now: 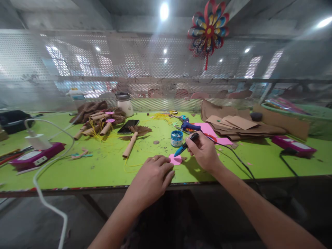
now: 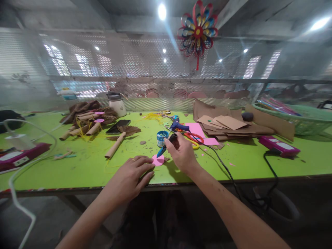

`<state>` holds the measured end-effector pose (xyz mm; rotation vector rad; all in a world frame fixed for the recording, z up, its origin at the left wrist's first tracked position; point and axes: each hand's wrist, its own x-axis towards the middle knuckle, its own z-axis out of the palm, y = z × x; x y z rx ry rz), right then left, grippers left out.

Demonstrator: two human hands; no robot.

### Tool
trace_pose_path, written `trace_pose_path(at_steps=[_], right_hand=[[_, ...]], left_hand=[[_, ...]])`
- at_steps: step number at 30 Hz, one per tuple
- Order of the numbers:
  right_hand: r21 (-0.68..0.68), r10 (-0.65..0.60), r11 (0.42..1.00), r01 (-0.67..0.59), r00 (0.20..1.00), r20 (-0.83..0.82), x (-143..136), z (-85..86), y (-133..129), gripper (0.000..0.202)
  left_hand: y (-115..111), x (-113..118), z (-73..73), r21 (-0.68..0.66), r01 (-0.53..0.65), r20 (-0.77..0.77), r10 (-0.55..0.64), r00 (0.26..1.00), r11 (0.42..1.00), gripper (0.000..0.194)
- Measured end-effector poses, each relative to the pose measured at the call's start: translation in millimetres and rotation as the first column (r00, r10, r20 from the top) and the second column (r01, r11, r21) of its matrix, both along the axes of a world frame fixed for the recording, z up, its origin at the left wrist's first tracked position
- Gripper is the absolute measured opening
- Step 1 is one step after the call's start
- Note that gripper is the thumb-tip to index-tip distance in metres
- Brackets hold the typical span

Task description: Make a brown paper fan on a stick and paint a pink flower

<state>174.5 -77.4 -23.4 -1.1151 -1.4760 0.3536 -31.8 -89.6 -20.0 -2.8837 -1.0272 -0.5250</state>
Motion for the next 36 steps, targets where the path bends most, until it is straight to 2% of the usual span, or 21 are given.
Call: trace_pose_path(at_steps=[20, 36], right_hand=[[-0.018, -0.012, 1.0, 0.013, 1.0, 0.019, -0.2, 3.1, -2.0, 0.027], [-0.016, 0.009, 1.0, -0.008, 0.997, 0.071, 1.1, -2.4, 2.7, 0.028]], left_hand=[[0.7, 0.8, -0.6, 0.003, -0.006, 0.002, 0.006, 1.0, 1.0, 0.031], [0.4, 1.0, -1.3, 0.005, -0.003, 0.011, 0.003, 1.0, 1.0, 0.029]])
